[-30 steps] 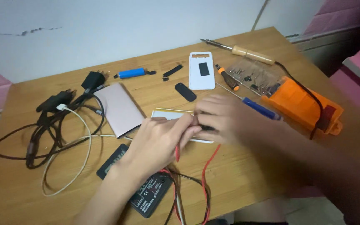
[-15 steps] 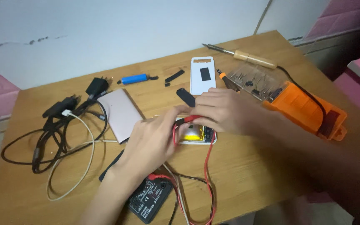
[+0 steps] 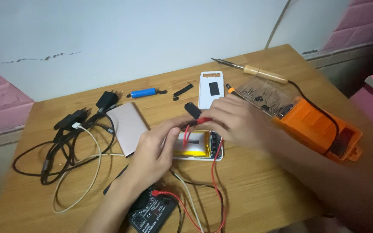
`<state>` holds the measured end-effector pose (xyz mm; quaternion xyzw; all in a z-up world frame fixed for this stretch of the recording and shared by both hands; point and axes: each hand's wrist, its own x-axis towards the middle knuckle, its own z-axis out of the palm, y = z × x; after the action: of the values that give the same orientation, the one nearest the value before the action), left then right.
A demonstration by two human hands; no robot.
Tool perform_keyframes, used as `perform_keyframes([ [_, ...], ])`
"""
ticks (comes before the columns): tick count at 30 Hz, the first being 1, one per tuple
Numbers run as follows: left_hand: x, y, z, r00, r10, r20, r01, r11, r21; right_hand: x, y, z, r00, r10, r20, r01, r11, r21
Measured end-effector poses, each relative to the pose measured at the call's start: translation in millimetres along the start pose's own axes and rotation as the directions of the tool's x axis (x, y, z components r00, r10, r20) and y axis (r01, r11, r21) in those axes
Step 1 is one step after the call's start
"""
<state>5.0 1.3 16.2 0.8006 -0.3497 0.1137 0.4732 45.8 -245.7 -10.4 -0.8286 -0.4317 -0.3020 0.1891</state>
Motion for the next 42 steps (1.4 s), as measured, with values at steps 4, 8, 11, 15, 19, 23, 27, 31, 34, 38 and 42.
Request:
perform_keyframes([
  [4,-1.6,-12.5,3.9,0.998,-0.013,0.061,0.009,0.998,0.061,2.2,-8.3,-6.4,0.993,0.099,0.061,-0.106,0.986,0.131],
  [8,-2.7,-9.6,4.3,0.992,-0.123,0.013,0.124,0.992,-0.032,-1.4,-0.6,-6.9,0.995,0.083,0.047,-0.088,0.989,0.123],
  [11,0.5,-14.0,7.0,0.993,-0.094,-0.067,0.090,0.994,-0.068,-3.8,7.4,-4.3,0.999,0.041,0.032,-0.044,0.996,0.083],
  [15,2.2,-10.0,8.4,1.000,0.008,-0.029,-0.008,1.000,0.006,-3.6,3.5,-1.0,0.998,0.019,0.059,-0.026,0.992,0.122],
  [19,1.4,-9.1,11.2,0.988,0.151,0.041,-0.155,0.978,0.138,-3.3,1.0,9.2,0.997,-0.072,-0.023,0.075,0.980,0.182],
  [23,-1.0,-18.9,13.0,0.958,0.288,0.004,-0.282,0.937,0.205,1.5,-9.7,3.8,0.996,-0.079,-0.044,0.087,0.972,0.217],
  [27,-1.8,-31.9,20.5,0.924,0.378,-0.054,-0.349,0.894,0.280,-12.7,11.5,27.8,0.984,-0.155,-0.083,0.170,0.963,0.210],
  [31,-6.5,-44.8,15.2,0.960,0.260,-0.101,-0.216,0.922,0.321,-5.3,3.2,8.6,0.999,0.025,-0.033,-0.016,0.967,0.256],
  [34,-6.1,-44.7,9.8,0.972,0.203,-0.119,-0.157,0.937,0.312,-1.1,-2.6,-2.6,0.986,0.164,0.009,-0.159,0.944,0.290],
  [38,-4.4,-30.0,6.9,0.988,0.122,-0.098,-0.091,0.957,0.275,-14.2,11.4,11.8,0.963,0.264,-0.061,-0.234,0.924,0.301],
  [42,-3.3,-23.7,6.1,0.988,0.126,-0.089,-0.094,0.950,0.299,-20.5,14.8,19.7,0.940,0.303,-0.154,-0.240,0.912,0.332],
])
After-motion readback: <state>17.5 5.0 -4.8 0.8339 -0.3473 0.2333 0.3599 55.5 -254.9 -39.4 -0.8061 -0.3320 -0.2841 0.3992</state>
